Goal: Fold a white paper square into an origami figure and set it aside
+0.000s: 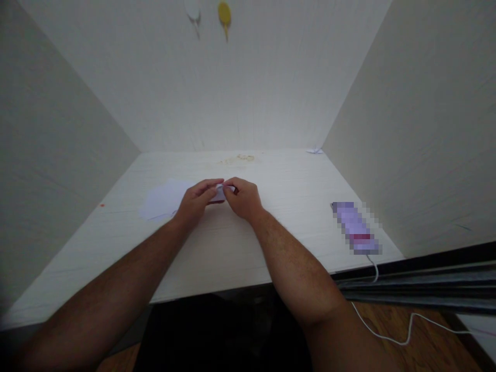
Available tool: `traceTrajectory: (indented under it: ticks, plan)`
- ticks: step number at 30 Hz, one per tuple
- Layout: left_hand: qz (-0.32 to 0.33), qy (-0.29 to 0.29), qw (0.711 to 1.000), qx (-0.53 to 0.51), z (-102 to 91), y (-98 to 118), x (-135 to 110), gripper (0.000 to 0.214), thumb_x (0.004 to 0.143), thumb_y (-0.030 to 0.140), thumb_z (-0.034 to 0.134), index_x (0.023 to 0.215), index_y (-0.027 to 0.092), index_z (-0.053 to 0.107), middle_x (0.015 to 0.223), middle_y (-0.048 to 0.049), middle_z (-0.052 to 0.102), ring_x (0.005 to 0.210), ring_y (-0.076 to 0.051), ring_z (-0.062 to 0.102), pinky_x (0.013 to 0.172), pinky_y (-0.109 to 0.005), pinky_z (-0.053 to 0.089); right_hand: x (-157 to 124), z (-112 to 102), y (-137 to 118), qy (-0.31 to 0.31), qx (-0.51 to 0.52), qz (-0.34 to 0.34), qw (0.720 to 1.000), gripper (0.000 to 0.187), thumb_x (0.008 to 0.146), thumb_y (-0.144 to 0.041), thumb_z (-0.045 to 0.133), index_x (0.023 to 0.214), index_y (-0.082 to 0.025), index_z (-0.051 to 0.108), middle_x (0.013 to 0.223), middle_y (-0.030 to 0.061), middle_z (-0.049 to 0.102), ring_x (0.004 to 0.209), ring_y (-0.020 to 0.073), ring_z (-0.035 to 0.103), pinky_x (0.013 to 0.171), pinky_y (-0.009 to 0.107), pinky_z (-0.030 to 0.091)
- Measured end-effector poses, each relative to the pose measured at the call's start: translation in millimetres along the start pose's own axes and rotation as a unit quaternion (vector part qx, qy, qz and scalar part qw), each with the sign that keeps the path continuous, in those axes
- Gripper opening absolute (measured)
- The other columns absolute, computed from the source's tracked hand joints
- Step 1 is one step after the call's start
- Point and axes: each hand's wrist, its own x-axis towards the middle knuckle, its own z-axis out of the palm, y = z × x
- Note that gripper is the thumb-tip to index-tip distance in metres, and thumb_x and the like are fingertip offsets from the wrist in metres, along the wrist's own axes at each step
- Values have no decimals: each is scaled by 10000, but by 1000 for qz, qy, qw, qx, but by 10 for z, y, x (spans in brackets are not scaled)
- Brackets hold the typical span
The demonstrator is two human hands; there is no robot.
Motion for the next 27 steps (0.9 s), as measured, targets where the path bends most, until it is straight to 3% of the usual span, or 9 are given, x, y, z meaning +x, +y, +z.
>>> traceTrajectory:
  ticks: [4, 7, 10, 16, 23, 27]
  plan:
    - [-20, 33, 999, -7, 37, 33, -27, 395, 794, 405, 694, 1100, 156, 705, 952, -76, 745, 834, -189, 695, 776, -405, 621, -19, 10, 5, -10, -37, -43, 998, 140, 842, -222, 572, 898, -205, 699, 800, 6, 713, 669, 124, 600, 672, 256, 472]
    - [-38, 23, 998, -33, 53, 19, -34, 500, 771, 421, 725, 1186, 146, 672, 945, -87, 752, 880, -216, 706, 793, -438, 618, -27, 13, 13, -13, -64, -65, 996, 143, 844, -203, 569, 916, -215, 692, 865, 18, 722, 762, 144, 628, 748, 274, 485]
    - [-37, 13, 997, -60, 44, -37, -17, 505, 732, 420, 757, 1152, 146, 696, 984, -106, 750, 894, -229, 706, 777, -420, 609, -27, 13, 20, -1, -71, -80, 994, 149, 828, -173, 570, 920, -212, 681, 917, 32, 719, 851, 161, 640, 808, 288, 485]
    - [-37, 35, 998, -42, 13, -125, 27, 308, 747, 337, 731, 1001, 169, 771, 665, -27, 702, 567, -131, 595, 555, -279, 500, -28, 1, 5, 10, -72, -68, 995, 92, 833, -191, 561, 866, -217, 643, 871, 24, 690, 816, 158, 619, 784, 290, 484]
    - [-41, 24, 993, -107, 37, -101, 14, 302, 691, 331, 783, 949, 174, 777, 819, -54, 750, 689, -152, 637, 688, -316, 515, -36, 10, -22, 10, -67, -96, 993, 100, 820, -157, 560, 831, -216, 639, 844, 24, 672, 841, 161, 608, 807, 292, 476]
    - [-40, 58, 993, -100, 38, -106, 9, 317, 657, 346, 806, 917, 168, 767, 790, -46, 736, 679, -144, 629, 667, -292, 494, -35, 11, -7, 31, -59, -117, 991, 104, 832, -158, 561, 855, -209, 649, 843, 23, 677, 823, 154, 612, 786, 283, 474]
